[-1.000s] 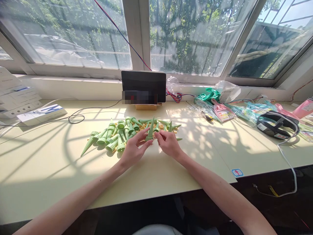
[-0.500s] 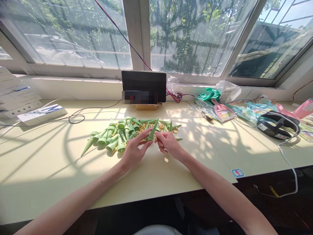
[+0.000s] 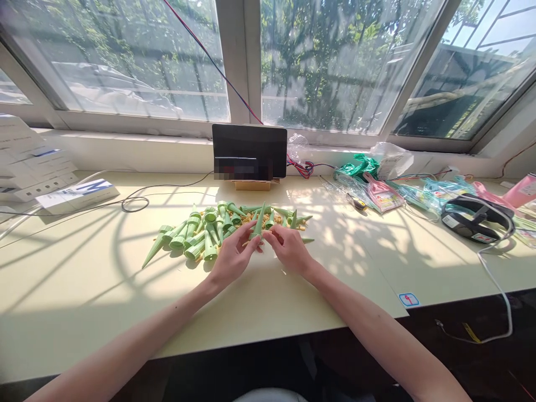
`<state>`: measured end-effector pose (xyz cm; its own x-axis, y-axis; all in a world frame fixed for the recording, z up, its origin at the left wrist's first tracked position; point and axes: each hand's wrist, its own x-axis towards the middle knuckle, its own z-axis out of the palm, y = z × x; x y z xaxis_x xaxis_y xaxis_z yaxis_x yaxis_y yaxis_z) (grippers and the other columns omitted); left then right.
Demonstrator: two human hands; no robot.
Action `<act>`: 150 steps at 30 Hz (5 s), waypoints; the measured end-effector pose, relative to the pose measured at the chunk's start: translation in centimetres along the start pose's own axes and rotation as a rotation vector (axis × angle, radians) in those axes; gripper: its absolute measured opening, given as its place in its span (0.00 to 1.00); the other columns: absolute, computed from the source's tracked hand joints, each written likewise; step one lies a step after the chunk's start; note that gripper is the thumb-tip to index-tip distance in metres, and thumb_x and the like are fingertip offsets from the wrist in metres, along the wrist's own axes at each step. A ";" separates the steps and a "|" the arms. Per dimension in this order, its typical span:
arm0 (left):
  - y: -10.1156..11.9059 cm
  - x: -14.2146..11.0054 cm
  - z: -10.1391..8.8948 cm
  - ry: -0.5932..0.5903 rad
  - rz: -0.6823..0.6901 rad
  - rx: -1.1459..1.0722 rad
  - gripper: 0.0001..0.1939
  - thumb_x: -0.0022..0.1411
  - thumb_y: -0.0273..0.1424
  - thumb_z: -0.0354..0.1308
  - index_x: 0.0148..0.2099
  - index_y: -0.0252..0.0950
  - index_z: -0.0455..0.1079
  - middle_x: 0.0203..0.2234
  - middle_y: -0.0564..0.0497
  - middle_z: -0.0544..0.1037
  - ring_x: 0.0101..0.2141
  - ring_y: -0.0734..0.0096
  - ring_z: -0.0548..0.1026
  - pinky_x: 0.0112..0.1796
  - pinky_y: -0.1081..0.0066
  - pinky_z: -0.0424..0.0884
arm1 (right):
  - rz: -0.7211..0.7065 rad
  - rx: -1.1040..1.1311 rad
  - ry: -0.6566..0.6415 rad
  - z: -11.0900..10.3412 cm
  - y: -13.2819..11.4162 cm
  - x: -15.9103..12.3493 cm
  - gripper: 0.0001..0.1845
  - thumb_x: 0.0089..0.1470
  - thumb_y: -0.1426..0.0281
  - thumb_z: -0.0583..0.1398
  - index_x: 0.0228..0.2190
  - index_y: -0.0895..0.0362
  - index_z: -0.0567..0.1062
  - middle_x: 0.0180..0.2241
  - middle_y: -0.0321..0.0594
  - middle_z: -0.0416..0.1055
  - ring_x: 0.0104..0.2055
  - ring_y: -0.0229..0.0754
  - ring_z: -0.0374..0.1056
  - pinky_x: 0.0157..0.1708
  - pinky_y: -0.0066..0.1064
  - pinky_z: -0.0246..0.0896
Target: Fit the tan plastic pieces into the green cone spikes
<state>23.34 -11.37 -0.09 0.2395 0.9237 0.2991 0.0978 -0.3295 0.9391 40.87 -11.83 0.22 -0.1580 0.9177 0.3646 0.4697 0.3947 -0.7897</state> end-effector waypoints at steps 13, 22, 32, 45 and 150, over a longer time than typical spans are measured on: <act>-0.6 -0.3 -0.1 -0.013 0.050 0.042 0.26 0.64 0.37 0.62 0.63 0.41 0.68 0.48 0.44 0.81 0.50 0.55 0.79 0.47 0.57 0.81 | -0.034 -0.015 0.056 0.4 0.5 -0.1 0.28 0.66 0.50 0.50 0.24 0.55 0.69 0.16 0.32 0.60 0.20 0.36 0.55 0.25 0.30 0.51; -0.4 -0.6 -0.1 -0.024 0.123 0.166 0.25 0.65 0.33 0.60 0.64 0.44 0.68 0.49 0.48 0.82 0.52 0.56 0.79 0.51 0.57 0.78 | 0.229 0.329 -0.009 0.8 0.0 -0.1 0.33 0.60 0.40 0.52 0.19 0.53 0.65 0.11 0.28 0.52 0.10 0.34 0.52 0.13 0.30 0.48; -0.6 -0.7 0.1 -0.044 0.210 0.229 0.24 0.66 0.29 0.57 0.63 0.44 0.68 0.48 0.50 0.82 0.47 0.62 0.81 0.51 0.62 0.77 | 0.435 0.608 -0.194 0.0 -0.2 0.1 0.32 0.60 0.46 0.56 0.15 0.56 0.64 0.10 0.25 0.46 0.08 0.29 0.45 0.08 0.24 0.37; -0.1 -0.2 0.1 0.005 0.035 0.071 0.26 0.65 0.37 0.60 0.63 0.36 0.67 0.44 0.44 0.81 0.41 0.62 0.82 0.50 0.58 0.78 | 0.149 0.199 0.035 0.0 -0.2 0.1 0.26 0.63 0.47 0.53 0.26 0.55 0.68 0.17 0.31 0.62 0.14 0.34 0.60 0.17 0.27 0.57; 0.5 0.3 -0.7 -0.270 -0.164 -0.215 0.27 0.64 0.43 0.62 0.60 0.36 0.67 0.43 0.44 0.82 0.42 0.59 0.82 0.52 0.51 0.76 | -0.179 -0.099 0.109 0.4 -0.5 -0.3 0.21 0.59 0.62 0.58 0.19 0.55 0.59 0.16 0.28 0.51 0.20 0.32 0.46 0.21 0.26 0.45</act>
<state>22.77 -11.11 0.59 0.4860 0.8665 0.1140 -0.0423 -0.1070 0.9934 40.35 -12.30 0.32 -0.1541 0.8208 0.5500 0.5268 0.5392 -0.6571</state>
